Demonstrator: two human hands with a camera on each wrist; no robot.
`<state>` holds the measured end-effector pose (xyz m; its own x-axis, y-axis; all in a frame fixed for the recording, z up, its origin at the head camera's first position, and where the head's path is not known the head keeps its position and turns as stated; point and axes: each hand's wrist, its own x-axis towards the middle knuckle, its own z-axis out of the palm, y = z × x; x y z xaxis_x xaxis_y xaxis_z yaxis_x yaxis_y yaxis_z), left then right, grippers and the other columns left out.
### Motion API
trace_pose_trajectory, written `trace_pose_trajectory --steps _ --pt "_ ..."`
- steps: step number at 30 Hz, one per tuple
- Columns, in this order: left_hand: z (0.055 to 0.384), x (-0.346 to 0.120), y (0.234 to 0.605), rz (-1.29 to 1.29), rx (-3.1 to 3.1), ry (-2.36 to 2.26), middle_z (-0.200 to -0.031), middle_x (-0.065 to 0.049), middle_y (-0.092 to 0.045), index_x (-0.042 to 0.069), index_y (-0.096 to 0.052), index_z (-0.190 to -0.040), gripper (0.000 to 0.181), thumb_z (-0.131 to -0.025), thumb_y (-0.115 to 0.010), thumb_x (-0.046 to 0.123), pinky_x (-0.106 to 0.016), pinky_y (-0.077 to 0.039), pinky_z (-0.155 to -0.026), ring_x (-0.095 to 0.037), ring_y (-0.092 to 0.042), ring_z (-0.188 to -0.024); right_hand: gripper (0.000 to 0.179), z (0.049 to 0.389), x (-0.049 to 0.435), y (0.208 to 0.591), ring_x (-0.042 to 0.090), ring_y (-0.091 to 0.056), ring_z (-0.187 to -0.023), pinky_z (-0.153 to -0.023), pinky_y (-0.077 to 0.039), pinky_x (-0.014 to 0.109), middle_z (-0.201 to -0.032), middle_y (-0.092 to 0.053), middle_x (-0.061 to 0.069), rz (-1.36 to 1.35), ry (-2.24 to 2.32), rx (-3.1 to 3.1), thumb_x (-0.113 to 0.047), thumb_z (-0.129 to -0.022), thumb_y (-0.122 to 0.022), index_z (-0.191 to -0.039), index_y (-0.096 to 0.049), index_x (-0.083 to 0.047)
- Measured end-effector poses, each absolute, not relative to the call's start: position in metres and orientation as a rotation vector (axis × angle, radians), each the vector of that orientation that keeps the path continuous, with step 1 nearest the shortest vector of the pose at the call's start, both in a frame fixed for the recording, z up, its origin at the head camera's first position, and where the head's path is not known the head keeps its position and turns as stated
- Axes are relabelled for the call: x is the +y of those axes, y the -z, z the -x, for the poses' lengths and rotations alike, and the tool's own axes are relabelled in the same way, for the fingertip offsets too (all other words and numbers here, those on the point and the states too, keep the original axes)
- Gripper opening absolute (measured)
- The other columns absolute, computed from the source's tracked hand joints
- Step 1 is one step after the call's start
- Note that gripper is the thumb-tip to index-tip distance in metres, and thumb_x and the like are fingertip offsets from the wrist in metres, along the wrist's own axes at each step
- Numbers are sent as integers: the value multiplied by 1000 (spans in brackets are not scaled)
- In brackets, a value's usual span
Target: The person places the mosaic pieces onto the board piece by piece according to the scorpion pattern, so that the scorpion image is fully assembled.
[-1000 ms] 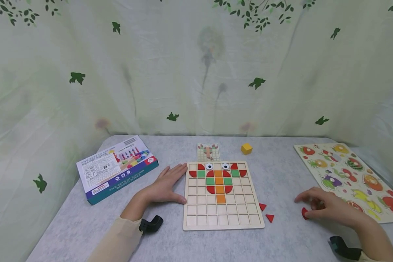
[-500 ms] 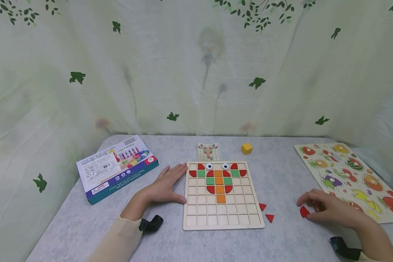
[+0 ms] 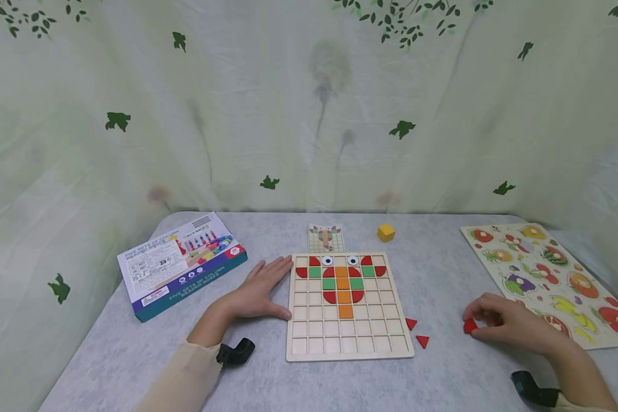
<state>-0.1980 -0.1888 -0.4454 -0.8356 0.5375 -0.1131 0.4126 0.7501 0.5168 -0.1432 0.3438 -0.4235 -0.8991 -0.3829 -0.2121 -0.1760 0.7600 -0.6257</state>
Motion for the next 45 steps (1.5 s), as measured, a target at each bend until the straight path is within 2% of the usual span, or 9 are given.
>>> trace_pose_trajectory --steps 6,20,27,34,40,45 --pt "197 -188 444 -752 2688 -721 -170 -4 -14 11 -18 -161 116 -75 -79 60 -56 2 -126 -29 -7 -158 25 147 329 422 5 -53 -80 -65 -46 19 -97 -62 -3 408 900 2670 -33 -87 -77 -107 -66 -23" --pt "198 -189 446 -746 2689 -724 -170 -6 -14 10 -17 -161 117 -75 -79 60 -56 3 -126 -30 -7 -158 24 166 256 409 5 -55 -83 -66 -50 19 -97 -64 -9 710 915 2664 -24 -86 -79 -108 -68 -23" --pt "198 -188 446 -756 2690 -735 -170 -6 -15 9 -19 -161 116 -75 -80 60 -57 3 -126 -31 -8 -158 24 170 214 404 8 -56 -80 -65 -50 20 -94 -62 -9 775 933 2594 -28 -86 -79 -107 -69 -22" --pt "198 -188 445 -760 2689 -731 -169 -6 -15 9 -19 -161 116 -75 -79 60 -57 3 -126 -30 -8 -158 18 168 176 403 8 -55 -77 -65 -49 20 -95 -63 -11 839 900 2526 -27 -87 -78 -104 -72 -28" --pt "199 -188 445 -767 2687 -730 -170 -6 -15 9 -19 -161 116 -75 -79 60 -57 2 -126 -30 -8 -158 18 166 154 409 6 -53 -72 -62 -47 19 -89 -60 -6 936 887 2471 -22 -87 -79 -103 -72 -29" --pt "198 -188 445 -760 2682 -736 -170 -6 -15 9 -19 -161 117 -75 -80 59 -57 3 -126 -30 -7 -158 16 164 142 414 6 -53 -74 -63 -46 17 -88 -60 -9 988 839 2465 -21 -89 -77 -100 -71 -30"
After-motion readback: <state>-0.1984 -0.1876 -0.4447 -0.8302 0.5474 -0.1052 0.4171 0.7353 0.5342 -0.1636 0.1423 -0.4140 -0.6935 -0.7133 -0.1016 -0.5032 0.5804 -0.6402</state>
